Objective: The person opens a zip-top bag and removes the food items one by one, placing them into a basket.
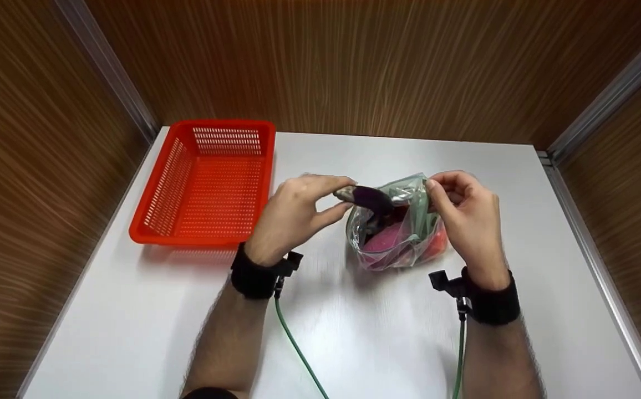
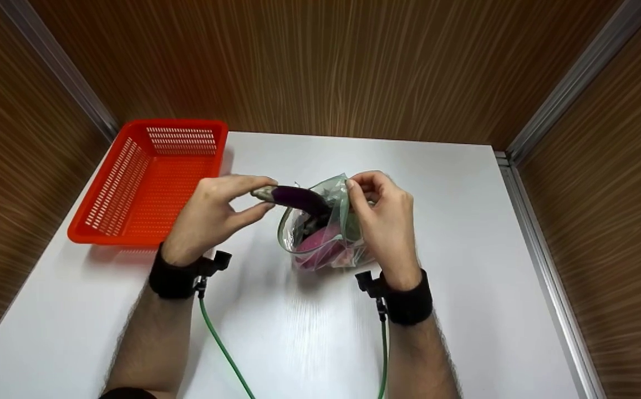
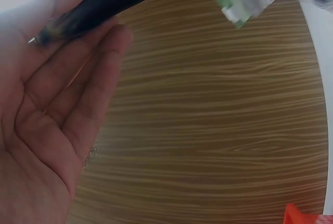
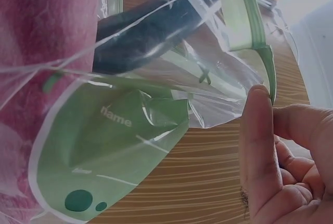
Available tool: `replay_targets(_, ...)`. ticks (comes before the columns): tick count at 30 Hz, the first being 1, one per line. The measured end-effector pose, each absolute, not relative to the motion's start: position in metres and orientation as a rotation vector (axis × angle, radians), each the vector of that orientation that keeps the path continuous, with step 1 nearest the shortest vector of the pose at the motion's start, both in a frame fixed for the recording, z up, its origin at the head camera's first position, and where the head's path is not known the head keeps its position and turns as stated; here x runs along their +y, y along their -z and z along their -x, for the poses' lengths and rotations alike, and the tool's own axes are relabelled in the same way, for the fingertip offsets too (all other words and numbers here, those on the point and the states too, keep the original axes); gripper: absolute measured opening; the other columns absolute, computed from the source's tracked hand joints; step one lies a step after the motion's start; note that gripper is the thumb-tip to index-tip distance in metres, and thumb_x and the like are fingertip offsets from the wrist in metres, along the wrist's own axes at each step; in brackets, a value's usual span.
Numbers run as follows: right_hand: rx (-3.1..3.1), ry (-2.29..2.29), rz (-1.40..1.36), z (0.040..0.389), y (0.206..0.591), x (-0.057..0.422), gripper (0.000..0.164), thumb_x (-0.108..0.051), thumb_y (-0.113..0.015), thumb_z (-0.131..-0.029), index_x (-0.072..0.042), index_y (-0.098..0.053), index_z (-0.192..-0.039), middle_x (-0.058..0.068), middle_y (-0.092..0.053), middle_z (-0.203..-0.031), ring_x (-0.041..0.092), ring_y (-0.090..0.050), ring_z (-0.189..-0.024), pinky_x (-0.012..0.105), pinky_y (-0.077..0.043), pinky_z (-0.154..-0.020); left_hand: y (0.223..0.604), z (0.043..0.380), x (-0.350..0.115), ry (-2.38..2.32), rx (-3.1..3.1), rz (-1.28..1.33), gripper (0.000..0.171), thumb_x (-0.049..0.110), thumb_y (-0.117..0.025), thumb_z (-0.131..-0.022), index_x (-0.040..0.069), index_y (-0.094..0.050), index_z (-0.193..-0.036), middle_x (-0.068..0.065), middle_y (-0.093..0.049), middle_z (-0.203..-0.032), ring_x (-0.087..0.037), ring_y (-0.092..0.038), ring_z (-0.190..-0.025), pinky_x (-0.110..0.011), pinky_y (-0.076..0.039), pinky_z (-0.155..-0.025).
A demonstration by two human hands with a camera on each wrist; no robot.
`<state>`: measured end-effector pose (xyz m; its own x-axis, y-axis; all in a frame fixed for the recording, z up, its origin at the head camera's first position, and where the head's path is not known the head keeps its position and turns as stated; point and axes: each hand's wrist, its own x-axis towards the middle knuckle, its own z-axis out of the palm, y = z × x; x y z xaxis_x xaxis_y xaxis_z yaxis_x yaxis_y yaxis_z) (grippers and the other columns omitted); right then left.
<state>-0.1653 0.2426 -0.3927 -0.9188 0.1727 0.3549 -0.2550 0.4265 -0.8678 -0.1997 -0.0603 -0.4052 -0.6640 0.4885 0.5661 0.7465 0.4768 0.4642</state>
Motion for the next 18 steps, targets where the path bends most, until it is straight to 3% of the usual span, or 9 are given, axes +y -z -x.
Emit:
replay_targets(11, -2.257, -1.521, -0.082, 0.175, 0.393, 0.247, 0.015, -0.007, -0.077, -0.112, 0.007, -0.081, -0.112, -0.025, -0.076, -0.085, -0.004, -0.076, -0.070, 0.016, -0.064, -0.069, 0.395, 0.207, -0.084, 1.015, -2.314, 1.005, 0.030, 0.021, -0.088, -0.108, 0.011, -0.087, -0.137, -0.004, -0.091, -0.128, -0.023, -0.088, -0.120, -0.041, -0.070, -0.108)
replay_targets(18, -2.243, -1.532, -0.080, 0.182, 0.389, 0.250, 0.014, -0.007, -0.077, -0.112, 0.007, -0.081, -0.113, -0.027, -0.076, -0.084, -0.004, -0.075, -0.070, 0.014, -0.063, -0.069, 0.380, 0.233, -0.117, 1.090, -2.311, 0.980, 0.033, 0.018, -0.088, -0.108, 0.008, -0.086, -0.140, -0.007, -0.090, -0.129, -0.022, -0.086, -0.122, -0.040, -0.070, -0.112)
